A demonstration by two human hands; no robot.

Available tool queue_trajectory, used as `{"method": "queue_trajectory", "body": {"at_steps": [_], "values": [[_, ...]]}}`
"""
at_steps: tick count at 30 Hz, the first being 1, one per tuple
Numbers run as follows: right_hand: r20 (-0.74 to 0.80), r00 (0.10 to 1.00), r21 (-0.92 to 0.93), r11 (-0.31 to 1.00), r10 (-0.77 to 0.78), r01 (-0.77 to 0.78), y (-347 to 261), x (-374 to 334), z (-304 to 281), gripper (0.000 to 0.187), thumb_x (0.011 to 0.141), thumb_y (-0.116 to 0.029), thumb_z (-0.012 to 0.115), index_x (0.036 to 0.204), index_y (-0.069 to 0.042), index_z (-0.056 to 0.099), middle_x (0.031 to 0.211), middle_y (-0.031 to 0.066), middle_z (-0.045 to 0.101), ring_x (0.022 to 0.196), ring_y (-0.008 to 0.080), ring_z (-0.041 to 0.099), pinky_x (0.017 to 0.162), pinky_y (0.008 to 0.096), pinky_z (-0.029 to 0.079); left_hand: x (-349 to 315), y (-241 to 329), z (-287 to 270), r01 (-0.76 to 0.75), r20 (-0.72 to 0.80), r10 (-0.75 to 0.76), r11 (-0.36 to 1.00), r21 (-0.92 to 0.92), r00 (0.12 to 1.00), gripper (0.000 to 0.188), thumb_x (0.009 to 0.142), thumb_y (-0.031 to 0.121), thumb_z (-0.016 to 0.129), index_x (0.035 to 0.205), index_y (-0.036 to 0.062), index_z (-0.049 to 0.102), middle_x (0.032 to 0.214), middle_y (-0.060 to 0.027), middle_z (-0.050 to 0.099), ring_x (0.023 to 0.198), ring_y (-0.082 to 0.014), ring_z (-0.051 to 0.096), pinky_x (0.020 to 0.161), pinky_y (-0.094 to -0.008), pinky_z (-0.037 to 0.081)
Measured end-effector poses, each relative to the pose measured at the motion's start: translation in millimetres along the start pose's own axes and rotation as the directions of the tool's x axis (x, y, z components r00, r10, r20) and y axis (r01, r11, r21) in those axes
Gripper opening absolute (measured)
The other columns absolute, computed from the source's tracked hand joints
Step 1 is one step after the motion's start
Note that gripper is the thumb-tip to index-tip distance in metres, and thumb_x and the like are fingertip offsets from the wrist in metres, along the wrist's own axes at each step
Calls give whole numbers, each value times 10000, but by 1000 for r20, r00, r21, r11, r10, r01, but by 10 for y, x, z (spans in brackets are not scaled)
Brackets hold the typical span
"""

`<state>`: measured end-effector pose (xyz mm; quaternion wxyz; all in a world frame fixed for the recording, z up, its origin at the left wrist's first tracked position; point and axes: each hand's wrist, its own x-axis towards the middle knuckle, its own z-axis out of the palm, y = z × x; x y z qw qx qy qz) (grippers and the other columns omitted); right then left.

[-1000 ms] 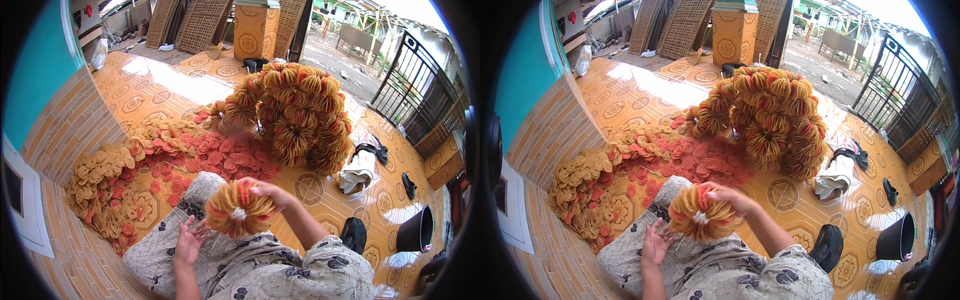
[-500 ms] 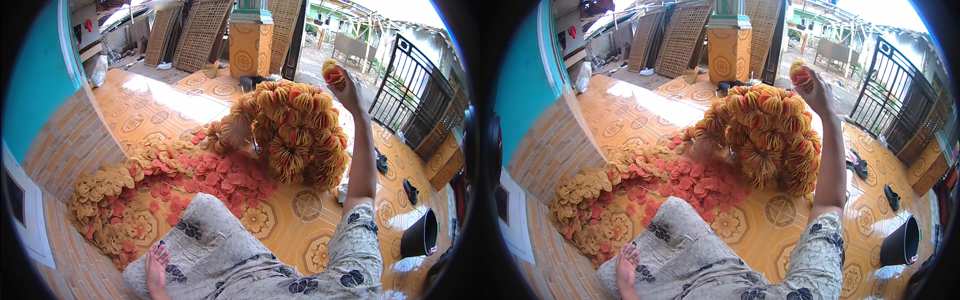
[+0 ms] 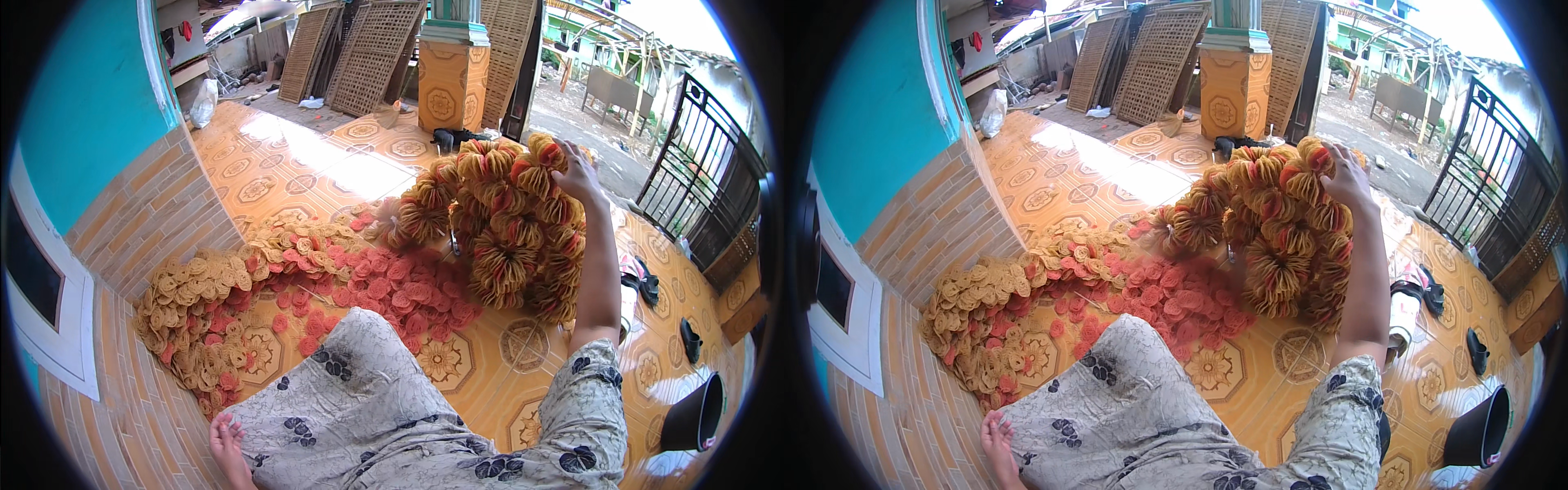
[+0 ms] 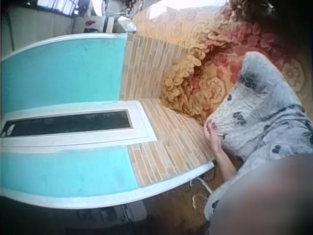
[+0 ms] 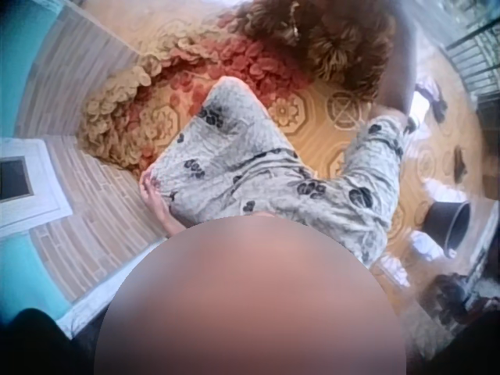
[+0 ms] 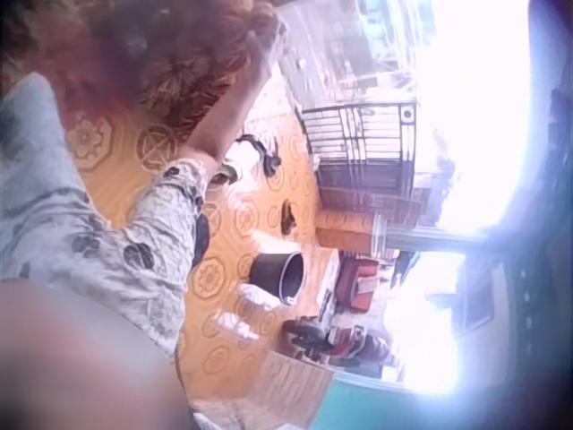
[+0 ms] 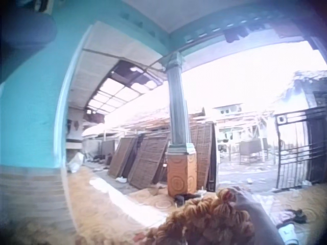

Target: The person sits on the floor and assembles decorative rosettes by threading a white string through pre-formed yellow and red rosettes. They pick up rosettes from a pile, thread them onto the string, and then place the assembled bundle onto a growing stack.

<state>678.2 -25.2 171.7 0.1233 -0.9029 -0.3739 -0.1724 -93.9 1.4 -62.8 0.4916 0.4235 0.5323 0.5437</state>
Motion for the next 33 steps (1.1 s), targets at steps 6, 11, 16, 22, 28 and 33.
{"method": "queue_trajectory", "body": {"at_steps": [6,11,16,22,28,33], "values": [[-23,999,39,998,-48,49,12,-28,-144,727,813,-286,662,1464,-252,340,1509,36,343,1405,254,305,1175,556,124,-220,58,-523,-56,-196,97,977,205,976,307,1013,269,476,1264,105,541,1182,-29,613,915,-93,565,822,-266,447],[-30,999,24,1000,-15,15,90,191,-109,788,799,-478,701,1459,-233,347,1486,74,382,1403,256,310,1175,551,113,-410,21,-776,-40,-284,102,976,214,953,306,1013,283,477,1247,103,556,1160,-15,625,923,-91,568,820,-261,438],[-136,985,370,928,109,-52,258,628,242,556,790,-393,741,1226,-82,591,1148,164,651,1109,306,610,1025,467,381,-585,94,-793,-111,-241,167,967,228,956,324,1003,260,493,1213,29,579,1068,-51,660,894,-104,595,791,-243,476],[-541,834,489,847,106,209,265,1005,360,455,792,-284,762,1142,-37,610,1048,214,655,992,341,641,864,393,508,-796,113,-902,-113,-302,199,953,281,932,287,1001,263,487,1131,47,624,1040,-59,655,895,-114,592,794,-242,465],[-67,896,182,878,-439,443,-131,419,493,543,773,-323,753,1242,-135,554,1294,88,528,1271,281,454,1131,576,186,-874,-2,-1049,-39,-355,115,976,214,928,320,1010,267,491,1243,59,560,1156,-37,627,930,-85,569,825,-231,438],[-103,931,-13,937,-350,350,-424,192,365,548,784,-361,740,1255,-158,546,1404,100,441,1377,278,327,1151,578,137,-994,64,-887,-200,-284,243,965,172,927,273,1017,132,461,1193,-49,567,1090,-60,623,986,-114,564,895,-271,445]]}}
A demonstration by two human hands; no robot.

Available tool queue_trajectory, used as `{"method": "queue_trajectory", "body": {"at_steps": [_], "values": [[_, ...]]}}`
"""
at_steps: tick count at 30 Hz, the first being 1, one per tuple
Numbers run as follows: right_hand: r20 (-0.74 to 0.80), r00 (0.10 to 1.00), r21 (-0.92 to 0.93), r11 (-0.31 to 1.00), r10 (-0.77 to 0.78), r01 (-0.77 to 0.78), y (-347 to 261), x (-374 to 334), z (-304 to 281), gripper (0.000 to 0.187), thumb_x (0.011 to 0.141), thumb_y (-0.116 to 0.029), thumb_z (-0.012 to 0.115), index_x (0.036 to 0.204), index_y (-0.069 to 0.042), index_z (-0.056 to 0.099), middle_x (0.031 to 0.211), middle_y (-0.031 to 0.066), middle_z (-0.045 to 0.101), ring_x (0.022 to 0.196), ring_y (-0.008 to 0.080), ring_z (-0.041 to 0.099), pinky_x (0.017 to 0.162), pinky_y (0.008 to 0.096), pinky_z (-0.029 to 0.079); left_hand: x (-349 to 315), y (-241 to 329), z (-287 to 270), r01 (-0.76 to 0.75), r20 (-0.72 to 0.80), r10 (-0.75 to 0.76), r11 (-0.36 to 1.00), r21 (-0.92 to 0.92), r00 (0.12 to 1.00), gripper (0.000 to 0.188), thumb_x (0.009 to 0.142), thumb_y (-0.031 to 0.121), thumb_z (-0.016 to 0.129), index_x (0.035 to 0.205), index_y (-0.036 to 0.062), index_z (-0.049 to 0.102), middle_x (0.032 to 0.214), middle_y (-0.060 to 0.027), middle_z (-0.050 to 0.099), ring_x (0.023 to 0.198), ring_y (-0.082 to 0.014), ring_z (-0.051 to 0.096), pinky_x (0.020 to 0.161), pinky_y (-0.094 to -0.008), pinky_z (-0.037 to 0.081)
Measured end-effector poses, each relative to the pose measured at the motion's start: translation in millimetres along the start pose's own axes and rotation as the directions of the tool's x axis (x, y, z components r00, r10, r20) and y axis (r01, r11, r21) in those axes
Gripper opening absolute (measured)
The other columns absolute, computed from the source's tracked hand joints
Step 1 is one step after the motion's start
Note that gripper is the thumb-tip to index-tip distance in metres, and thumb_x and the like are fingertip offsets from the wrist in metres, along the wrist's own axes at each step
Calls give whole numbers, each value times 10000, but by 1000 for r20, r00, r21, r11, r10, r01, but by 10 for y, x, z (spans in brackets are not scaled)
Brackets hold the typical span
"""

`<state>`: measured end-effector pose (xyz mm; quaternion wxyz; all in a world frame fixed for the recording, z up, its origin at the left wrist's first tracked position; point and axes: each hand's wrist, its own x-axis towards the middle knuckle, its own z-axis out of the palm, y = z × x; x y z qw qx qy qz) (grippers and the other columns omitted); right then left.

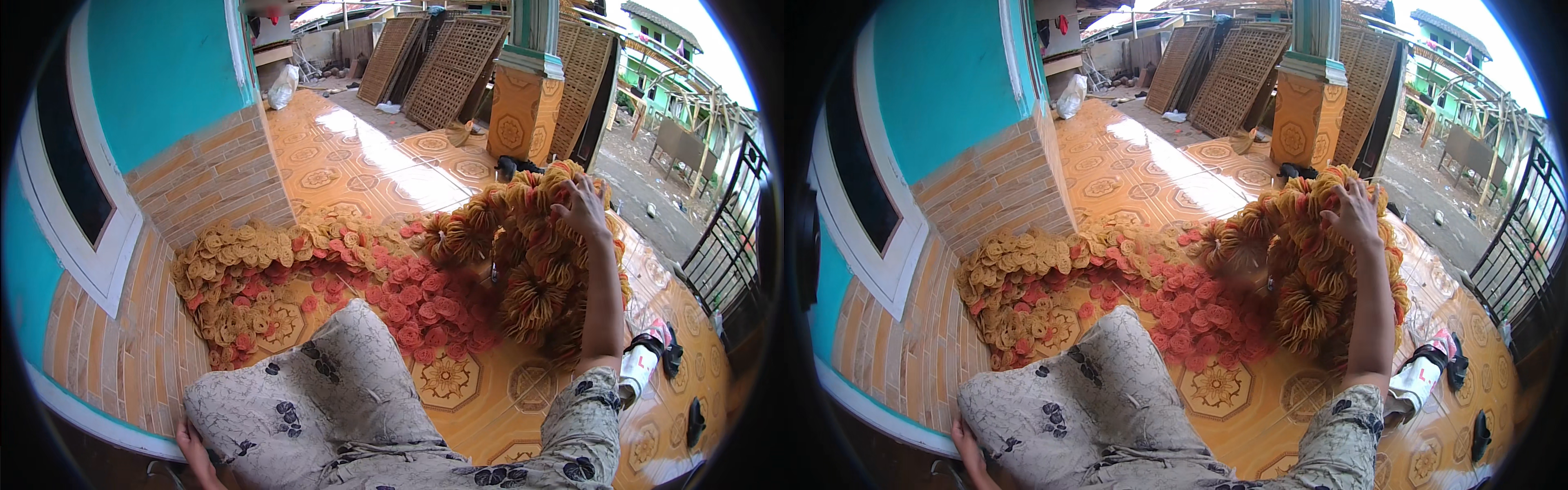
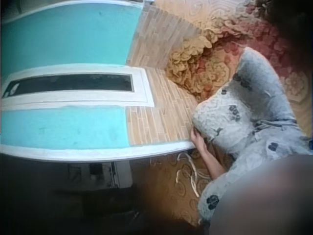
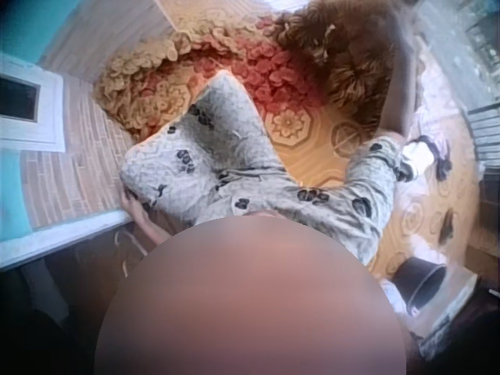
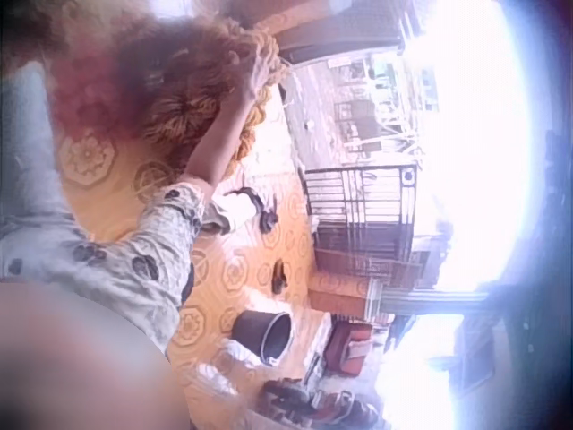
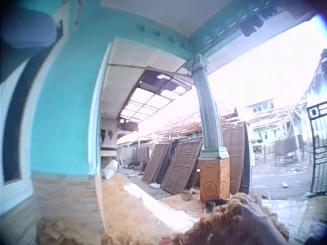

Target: The person sits on the floor and assembles decorative rosettes by threading a white string through pre-formed yellow and red rosettes. They pick up rosettes from a pile, thread them onto the string, and then place the assembled bundle onto a growing stack.

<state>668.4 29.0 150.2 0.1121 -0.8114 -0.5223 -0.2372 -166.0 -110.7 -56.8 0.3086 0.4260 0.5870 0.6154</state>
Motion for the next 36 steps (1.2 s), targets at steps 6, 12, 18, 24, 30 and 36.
{"method": "queue_trajectory", "body": {"at_steps": [6,12,18,24,30,36], "values": [[-431,881,158,945,-195,287,-585,-508,413,433,844,-286,692,1213,-112,545,1295,126,510,1274,296,430,1100,527,242,44,465,269,205,-77,-238,932,-300,968,252,990,165,511,1160,-11,574,1054,-82,634,985,-145,591,886,-293,472],[52,816,631,652,-576,420,-1358,-2342,1834,198,824,-209,698,971,-95,629,1009,94,584,1017,270,554,992,487,322,-17,969,392,48,-100,-65,986,-159,993,253,918,174,586,1126,30,590,1032,-105,650,927,-198,623,877,-317,484],[250,835,596,758,-490,266,-1023,-3399,2609,194,837,-272,669,790,-116,563,830,96,517,823,301,516,768,445,353,-160,1627,381,-107,-25,118,959,262,993,290,964,241,539,1142,12,555,1050,-97,624,963,-192,610,910,-319,473],[267,810,615,739,-522,273,-921,-3453,2785,175,816,-249,655,764,-115,556,831,110,513,833,323,504,744,473,352,-467,2428,1145,-87,73,51,722,687,996,285,965,240,553,1105,-5,595,1044,-104,638,963,-217,607,891,-352,468],[371,762,566,780,-530,267,-927,-3464,2777,210,833,-282,604,764,-90,551,847,142,511,850,346,490,778,497,352,-344,2725,1868,-257,326,-222,290,922,919,312,954,250,558,1127,0,628,1137,-160,639,1075,-300,596,950,-411,449],[393,746,512,802,-537,307,-942,-3485,2816,230,824,-289,569,757,-70,545,854,165,508,871,369,480,807,526,341,99,2398,1902,166,-226,-291,-217,962,930,341,936,265,574,1197,48,595,1183,-157,605,1120,-294,558,952,-423,433]]}}
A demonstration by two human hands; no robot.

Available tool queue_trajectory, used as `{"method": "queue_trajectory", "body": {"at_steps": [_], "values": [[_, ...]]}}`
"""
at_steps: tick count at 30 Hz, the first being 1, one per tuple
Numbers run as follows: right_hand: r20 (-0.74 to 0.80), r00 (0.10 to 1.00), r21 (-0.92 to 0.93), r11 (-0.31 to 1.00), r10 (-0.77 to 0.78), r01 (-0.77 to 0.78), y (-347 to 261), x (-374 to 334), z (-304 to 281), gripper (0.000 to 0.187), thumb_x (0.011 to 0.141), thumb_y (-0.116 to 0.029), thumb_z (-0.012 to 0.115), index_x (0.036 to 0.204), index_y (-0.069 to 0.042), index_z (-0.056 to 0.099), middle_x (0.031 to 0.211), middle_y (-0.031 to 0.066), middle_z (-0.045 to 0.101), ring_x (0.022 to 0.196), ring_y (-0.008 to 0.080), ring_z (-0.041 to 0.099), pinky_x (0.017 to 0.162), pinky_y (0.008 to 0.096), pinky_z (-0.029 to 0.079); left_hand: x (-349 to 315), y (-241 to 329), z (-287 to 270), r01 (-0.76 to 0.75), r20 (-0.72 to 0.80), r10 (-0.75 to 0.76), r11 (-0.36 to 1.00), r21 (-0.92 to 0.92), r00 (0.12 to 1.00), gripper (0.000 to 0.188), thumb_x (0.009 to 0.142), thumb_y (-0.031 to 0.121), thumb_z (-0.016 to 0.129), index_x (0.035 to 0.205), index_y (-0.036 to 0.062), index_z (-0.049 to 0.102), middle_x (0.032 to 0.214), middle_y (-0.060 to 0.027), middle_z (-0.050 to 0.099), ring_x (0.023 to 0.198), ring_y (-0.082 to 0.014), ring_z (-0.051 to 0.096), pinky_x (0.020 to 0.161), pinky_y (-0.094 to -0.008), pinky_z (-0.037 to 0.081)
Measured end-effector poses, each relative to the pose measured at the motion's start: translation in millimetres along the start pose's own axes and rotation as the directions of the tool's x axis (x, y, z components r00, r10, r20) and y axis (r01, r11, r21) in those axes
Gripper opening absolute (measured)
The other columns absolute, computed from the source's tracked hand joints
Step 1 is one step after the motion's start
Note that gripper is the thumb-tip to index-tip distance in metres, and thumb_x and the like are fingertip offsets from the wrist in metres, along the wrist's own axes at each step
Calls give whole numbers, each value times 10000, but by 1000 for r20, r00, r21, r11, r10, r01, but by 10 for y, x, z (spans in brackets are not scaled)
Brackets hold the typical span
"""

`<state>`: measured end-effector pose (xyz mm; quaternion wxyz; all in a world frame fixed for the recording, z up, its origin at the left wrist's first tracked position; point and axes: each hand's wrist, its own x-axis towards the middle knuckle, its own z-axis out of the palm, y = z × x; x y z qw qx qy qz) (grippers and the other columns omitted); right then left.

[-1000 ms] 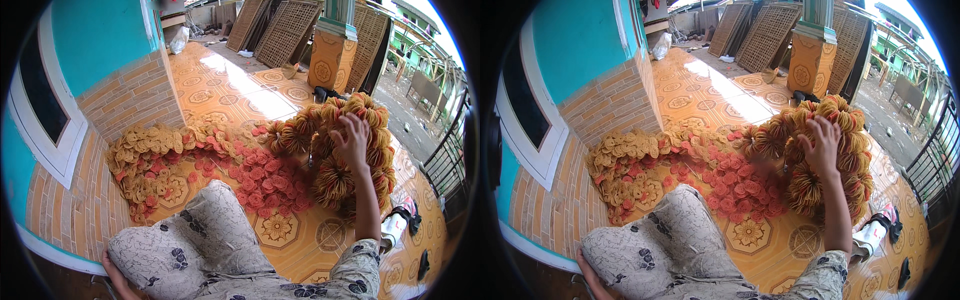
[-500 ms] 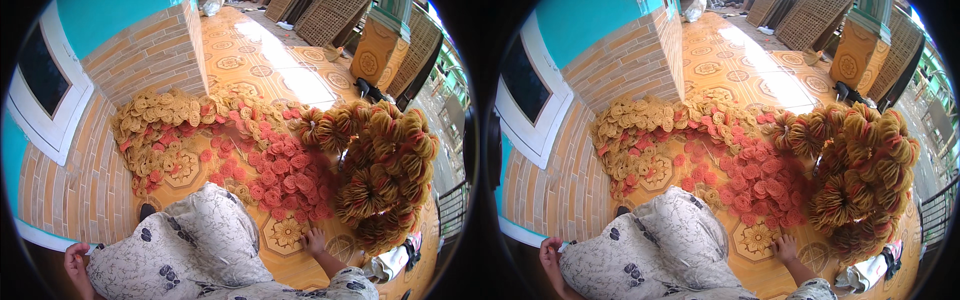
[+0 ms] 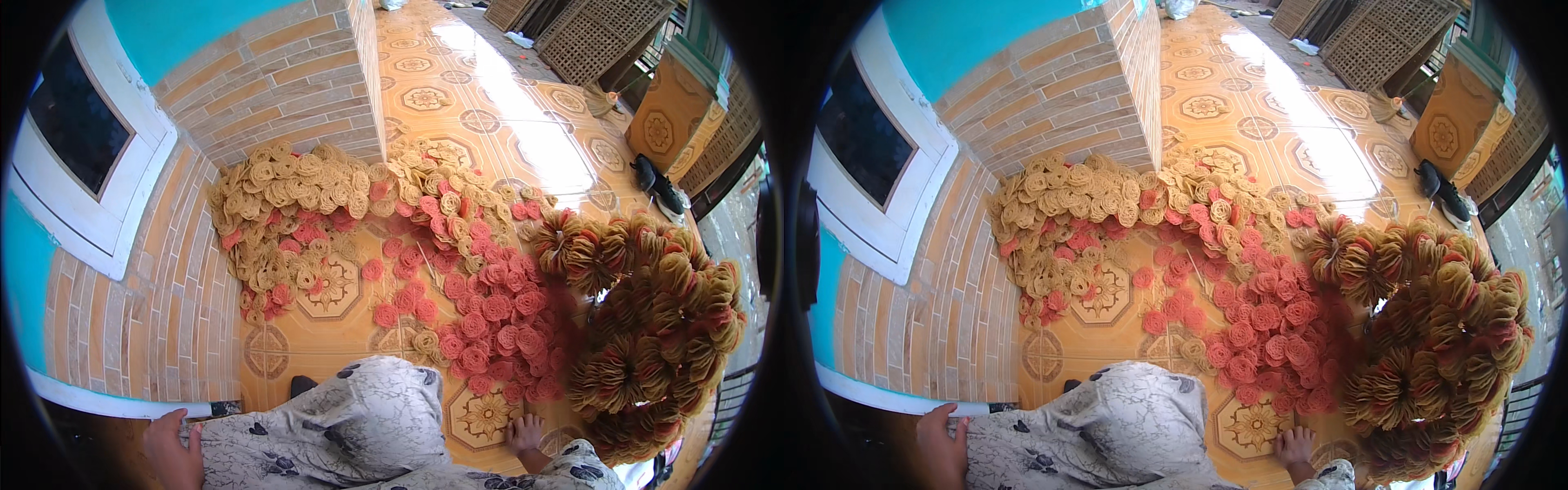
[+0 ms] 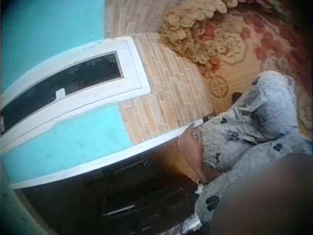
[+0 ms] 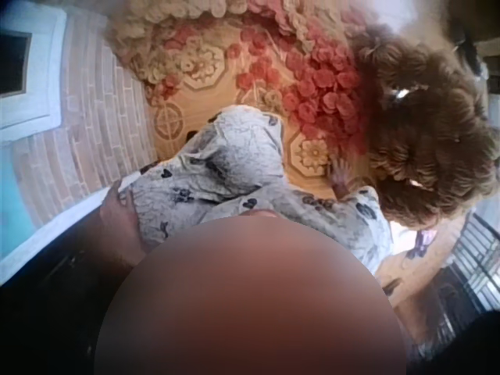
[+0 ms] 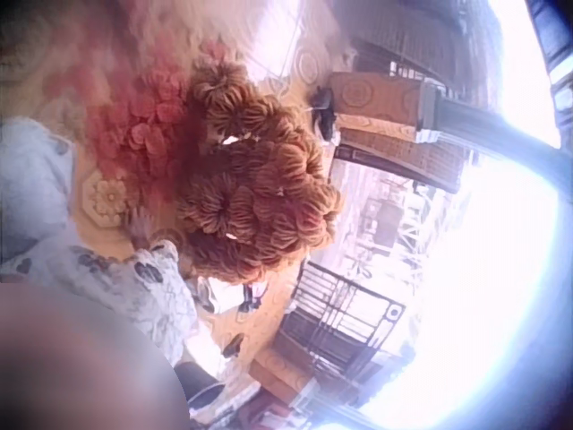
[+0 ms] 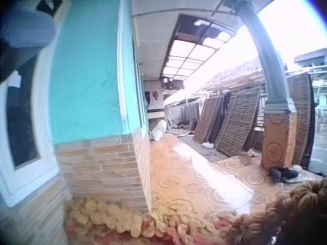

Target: The person sits on the floor and assembles decorative rosettes by threading a white string through pre-formed yellow and red rosettes. They pick up rosettes from a pile, thread them onto the string, and then place the assembled bundle onto a growing stack.

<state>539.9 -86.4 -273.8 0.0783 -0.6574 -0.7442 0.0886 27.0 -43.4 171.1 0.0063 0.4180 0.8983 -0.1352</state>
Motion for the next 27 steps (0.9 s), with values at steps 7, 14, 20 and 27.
{"method": "queue_trajectory", "body": {"at_steps": [7,14,20,27], "values": [[25,1000,6,1000,2,-3,23,-37,31,222,815,-291,565,770,-74,549,861,165,505,875,372,479,810,534,342,723,-150,491,-4,-266,-22,995,-98,964,226,833,152,669,1026,35,665,955,-134,679,891,-334,612,796,-429,462],[1,999,-42,998,49,-49,-24,88,-61,192,812,-271,595,792,-86,550,863,143,501,862,346,493,794,502,350,1285,306,601,-537,-367,432,802,-260,824,226,837,98,658,1038,-4,650,1035,-174,663,968,-349,612,814,-401,483],[-208,978,-56,998,15,-27,-688,585,-236,166,790,-222,672,874,-116,575,880,110,510,855,309,503,787,457,355,1238,581,802,-518,-68,623,579,-630,779,279,839,149,675,1086,22,650,1082,-155,659,1045,-345,591,918,-394,453],[-156,927,-44,940,-342,339,-2046,2005,38,444,868,-263,591,1307,-226,536,1418,125,432,1320,332,387,1096,526,237,1332,370,928,-591,-150,648,543,-596,747,239,840,115,661,1057,14,657,1023,-161,667,1000,-351,598,901,-404,450]]}}
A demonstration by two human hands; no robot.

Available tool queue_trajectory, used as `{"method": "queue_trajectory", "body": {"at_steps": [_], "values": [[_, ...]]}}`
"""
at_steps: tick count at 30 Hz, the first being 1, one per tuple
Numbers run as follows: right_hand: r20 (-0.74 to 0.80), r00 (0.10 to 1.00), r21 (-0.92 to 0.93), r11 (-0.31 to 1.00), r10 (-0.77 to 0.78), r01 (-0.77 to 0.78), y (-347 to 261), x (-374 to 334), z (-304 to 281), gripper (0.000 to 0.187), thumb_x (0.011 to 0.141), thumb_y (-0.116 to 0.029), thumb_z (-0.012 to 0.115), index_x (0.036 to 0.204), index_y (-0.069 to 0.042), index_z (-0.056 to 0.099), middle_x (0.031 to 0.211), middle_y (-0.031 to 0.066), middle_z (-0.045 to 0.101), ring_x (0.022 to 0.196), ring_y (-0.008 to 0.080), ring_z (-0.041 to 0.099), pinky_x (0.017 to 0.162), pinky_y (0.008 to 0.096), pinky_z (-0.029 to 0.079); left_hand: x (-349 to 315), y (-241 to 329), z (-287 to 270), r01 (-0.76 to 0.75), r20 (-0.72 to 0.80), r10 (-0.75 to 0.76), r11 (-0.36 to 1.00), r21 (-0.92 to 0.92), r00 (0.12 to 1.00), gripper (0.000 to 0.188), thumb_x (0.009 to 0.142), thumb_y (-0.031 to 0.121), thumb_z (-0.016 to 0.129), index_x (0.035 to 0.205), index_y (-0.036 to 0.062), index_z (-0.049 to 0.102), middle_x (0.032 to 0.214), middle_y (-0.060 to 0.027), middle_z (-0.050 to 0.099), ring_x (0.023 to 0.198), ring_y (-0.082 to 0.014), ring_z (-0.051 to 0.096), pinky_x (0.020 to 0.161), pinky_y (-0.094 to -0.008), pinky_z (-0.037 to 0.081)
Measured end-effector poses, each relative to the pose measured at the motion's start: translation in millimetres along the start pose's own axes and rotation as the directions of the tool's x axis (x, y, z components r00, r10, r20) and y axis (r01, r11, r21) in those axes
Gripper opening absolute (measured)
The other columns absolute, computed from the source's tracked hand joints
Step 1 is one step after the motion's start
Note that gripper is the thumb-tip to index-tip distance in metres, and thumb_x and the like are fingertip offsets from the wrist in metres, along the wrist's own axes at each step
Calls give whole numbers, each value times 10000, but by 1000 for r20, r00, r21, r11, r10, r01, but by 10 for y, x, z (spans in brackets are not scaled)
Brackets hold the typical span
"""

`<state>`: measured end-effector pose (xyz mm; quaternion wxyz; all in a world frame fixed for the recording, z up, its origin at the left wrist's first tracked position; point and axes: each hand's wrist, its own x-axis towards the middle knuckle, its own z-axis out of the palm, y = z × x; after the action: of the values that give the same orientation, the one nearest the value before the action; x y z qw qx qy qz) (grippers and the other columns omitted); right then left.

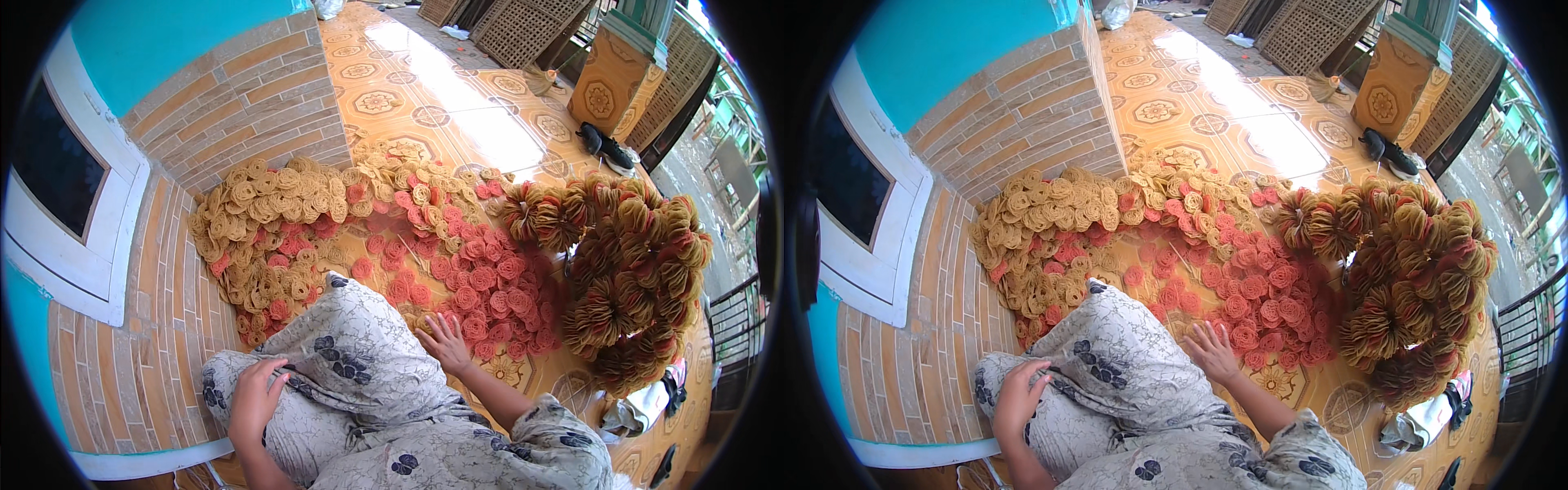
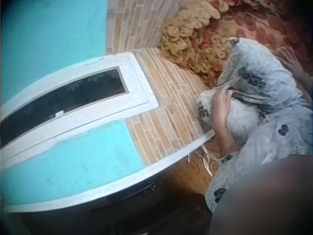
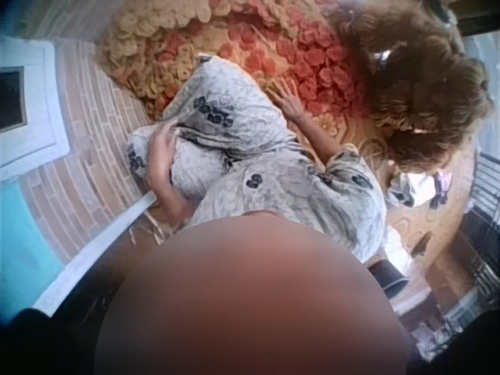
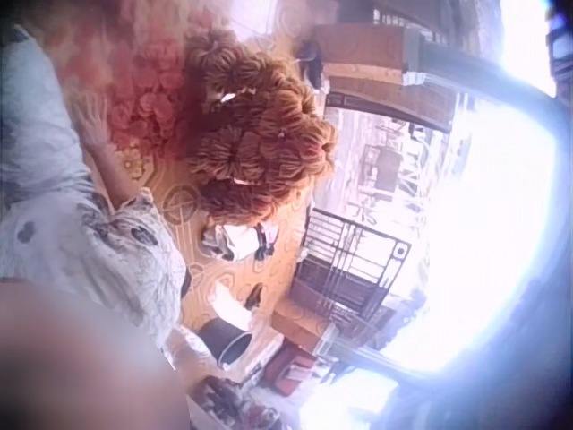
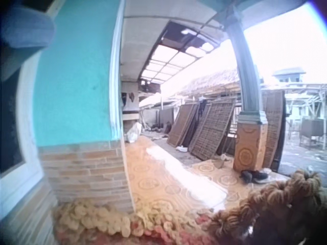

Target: The person sits on the floor and assembles decorative rosettes by threading a white string through pre-formed yellow and red rosettes. They pick up rosettes from a pile, thread them onto the string, and then place the assembled bundle onto a growing stack.

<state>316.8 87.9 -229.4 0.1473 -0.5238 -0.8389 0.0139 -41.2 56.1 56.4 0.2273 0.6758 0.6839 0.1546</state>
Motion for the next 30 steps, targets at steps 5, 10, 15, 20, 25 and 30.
{"method": "queue_trajectory", "body": {"at_steps": [5,10,15,20,25,30], "values": [[71,987,55,988,-146,142,367,530,150,409,832,-168,607,1237,-190,556,1361,143,460,1257,334,433,1046,505,325,-260,-289,-46,13,-122,-9,999,29,992,227,823,94,662,1037,18,663,996,-150,668,994,-334,588,897,-408,448],[183,936,503,789,302,-352,926,1205,47,368,833,-46,563,1195,-107,532,943,210,632,902,382,618,832,453,479,-276,-531,218,-78,-143,100,985,156,985,225,793,105,684,1013,63,682,1024,-106,665,1061,-286,557,991,-431,378],[120,779,649,545,615,-530,1263,1436,-235,303,894,-34,522,1191,-91,503,877,257,634,869,393,638,751,459,481,-12,-607,531,-80,-68,110,934,349,992,366,794,204,719,1140,115,641,1269,-33,586,1231,-265,476,1133,-512,201],[46,650,832,331,759,-445,1383,1751,-317,343,905,-121,595,1224,-33,504,1128,232,610,986,341,621,831,383,480,730,-669,1087,-83,-94,124,931,356,988,523,830,324,699,1290,131,539,1288,-87,574,1266,-287,464,1123,-528,215],[129,881,421,779,455,-464,1028,1366,-224,330,872,-268,634,1112,-41,621,1068,189,590,1069,360,556,900,442,448,966,-830,1482,-78,188,-1,907,413,982,497,798,410,708,1185,117,601,1120,-129,629,1090,-327,554,1018,-504,337],[171,928,60,937,331,-345,680,790,-2,251,794,-276,686,948,-81,655,1038,194,590,999,381,593,782,460,477,858,-831,1524,-106,110,68,914,391,992,339,773,384,723,933,88,679,945,-108,652,944,-327,586,880,-463,403]]}}
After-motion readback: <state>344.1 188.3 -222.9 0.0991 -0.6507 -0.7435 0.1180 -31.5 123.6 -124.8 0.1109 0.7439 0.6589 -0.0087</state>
